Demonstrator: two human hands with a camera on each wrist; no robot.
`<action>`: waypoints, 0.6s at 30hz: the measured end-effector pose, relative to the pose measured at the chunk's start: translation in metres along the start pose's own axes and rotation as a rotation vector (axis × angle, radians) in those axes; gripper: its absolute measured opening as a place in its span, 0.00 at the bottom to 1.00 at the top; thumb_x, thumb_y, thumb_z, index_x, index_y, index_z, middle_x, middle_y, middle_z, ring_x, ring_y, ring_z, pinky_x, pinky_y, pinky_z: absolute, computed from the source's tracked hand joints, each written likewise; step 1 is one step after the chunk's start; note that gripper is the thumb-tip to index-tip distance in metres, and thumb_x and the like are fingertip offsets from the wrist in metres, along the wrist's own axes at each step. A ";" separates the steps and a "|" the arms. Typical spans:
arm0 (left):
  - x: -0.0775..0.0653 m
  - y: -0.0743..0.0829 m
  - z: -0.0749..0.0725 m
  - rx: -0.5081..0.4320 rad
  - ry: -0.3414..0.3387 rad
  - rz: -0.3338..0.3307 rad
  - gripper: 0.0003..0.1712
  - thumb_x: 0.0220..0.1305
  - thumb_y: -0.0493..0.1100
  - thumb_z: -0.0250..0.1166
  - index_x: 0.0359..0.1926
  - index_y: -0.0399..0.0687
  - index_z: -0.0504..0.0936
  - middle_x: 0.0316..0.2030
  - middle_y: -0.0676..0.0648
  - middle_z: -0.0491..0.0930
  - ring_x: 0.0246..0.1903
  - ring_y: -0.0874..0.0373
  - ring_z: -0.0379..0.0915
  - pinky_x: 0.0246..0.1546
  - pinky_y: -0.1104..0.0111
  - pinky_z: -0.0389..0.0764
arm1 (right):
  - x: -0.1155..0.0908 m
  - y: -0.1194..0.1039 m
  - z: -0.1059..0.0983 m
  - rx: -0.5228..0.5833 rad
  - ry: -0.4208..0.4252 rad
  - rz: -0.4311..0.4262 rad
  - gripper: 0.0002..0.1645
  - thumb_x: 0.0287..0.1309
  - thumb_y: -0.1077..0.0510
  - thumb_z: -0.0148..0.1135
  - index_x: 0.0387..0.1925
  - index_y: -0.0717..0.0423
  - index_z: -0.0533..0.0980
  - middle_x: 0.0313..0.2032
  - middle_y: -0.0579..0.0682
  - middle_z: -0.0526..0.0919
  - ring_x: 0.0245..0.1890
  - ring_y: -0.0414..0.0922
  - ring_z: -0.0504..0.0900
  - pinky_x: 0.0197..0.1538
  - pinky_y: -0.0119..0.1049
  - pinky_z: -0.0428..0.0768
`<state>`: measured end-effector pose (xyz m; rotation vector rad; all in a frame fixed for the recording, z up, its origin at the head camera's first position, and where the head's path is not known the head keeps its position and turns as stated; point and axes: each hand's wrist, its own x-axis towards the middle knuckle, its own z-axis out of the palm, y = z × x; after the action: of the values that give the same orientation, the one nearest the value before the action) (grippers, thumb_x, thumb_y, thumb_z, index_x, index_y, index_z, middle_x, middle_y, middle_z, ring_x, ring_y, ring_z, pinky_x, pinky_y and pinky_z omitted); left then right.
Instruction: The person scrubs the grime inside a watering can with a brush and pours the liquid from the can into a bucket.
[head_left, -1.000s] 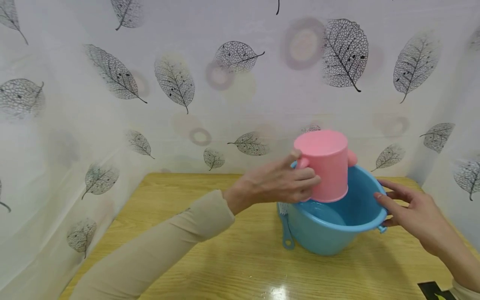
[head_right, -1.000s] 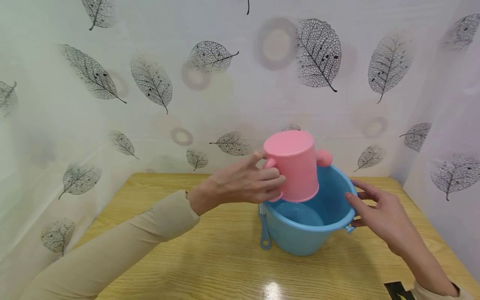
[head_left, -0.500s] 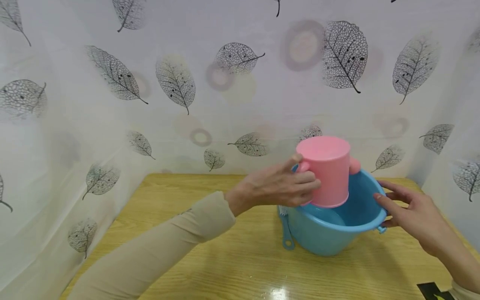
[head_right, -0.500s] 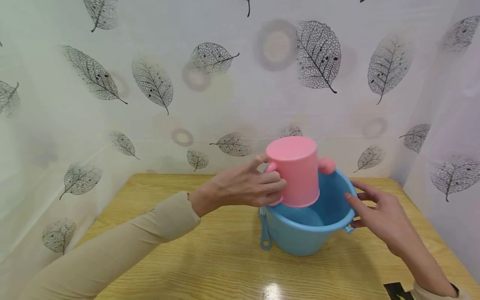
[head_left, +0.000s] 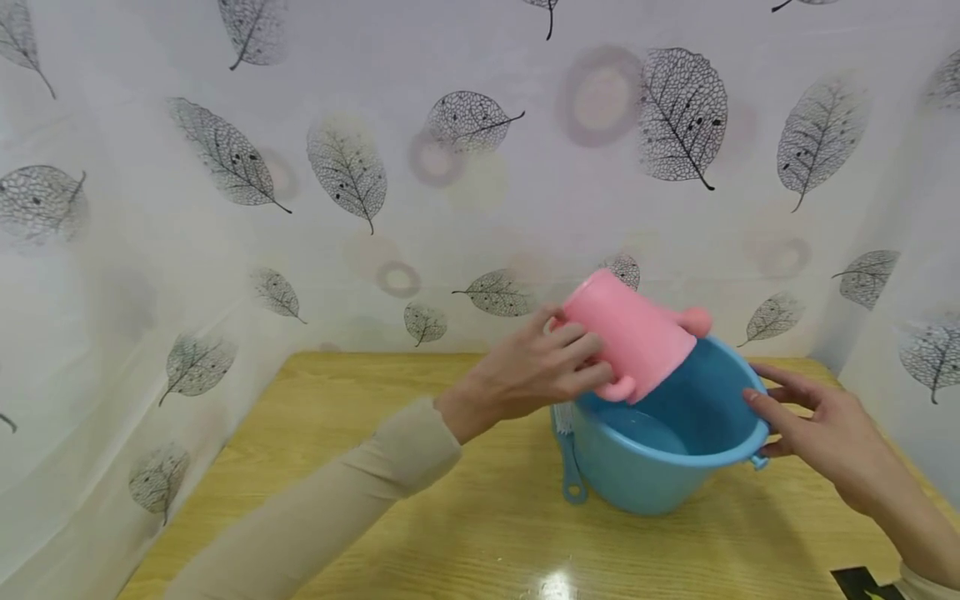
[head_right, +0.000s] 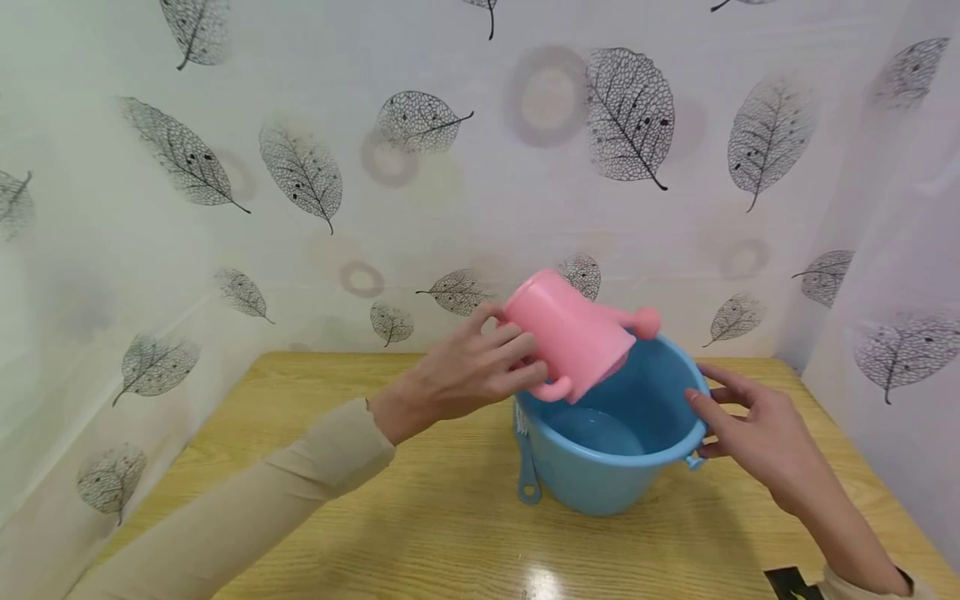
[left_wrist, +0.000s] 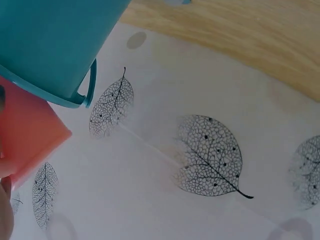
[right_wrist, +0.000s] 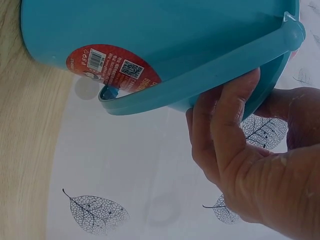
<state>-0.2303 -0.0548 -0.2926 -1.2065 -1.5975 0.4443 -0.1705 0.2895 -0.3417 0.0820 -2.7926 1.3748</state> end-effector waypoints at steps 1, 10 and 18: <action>-0.001 0.001 -0.001 -0.021 -0.019 -0.021 0.11 0.73 0.36 0.53 0.38 0.60 0.75 0.33 0.55 0.76 0.32 0.60 0.71 0.45 0.65 0.75 | 0.000 0.000 0.000 0.000 -0.002 0.001 0.42 0.75 0.46 0.56 0.77 0.65 0.55 0.50 0.66 0.81 0.31 0.36 0.88 0.33 0.38 0.91; -0.003 0.009 -0.002 -0.143 -0.038 -0.171 0.11 0.75 0.40 0.54 0.37 0.57 0.80 0.50 0.50 0.79 0.46 0.56 0.75 0.47 0.67 0.78 | 0.001 0.000 0.000 0.010 0.003 -0.004 0.42 0.74 0.47 0.57 0.77 0.65 0.56 0.46 0.56 0.83 0.31 0.37 0.89 0.33 0.38 0.91; -0.003 0.010 -0.004 -0.191 -0.033 -0.176 0.11 0.72 0.41 0.58 0.30 0.54 0.80 0.65 0.46 0.78 0.66 0.49 0.73 0.71 0.61 0.74 | -0.001 -0.002 0.001 -0.004 0.002 0.008 0.42 0.75 0.46 0.56 0.77 0.65 0.55 0.52 0.68 0.80 0.31 0.37 0.89 0.33 0.38 0.91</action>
<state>-0.2225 -0.0543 -0.3001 -1.1909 -1.7894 0.2033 -0.1694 0.2881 -0.3408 0.0692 -2.7972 1.3695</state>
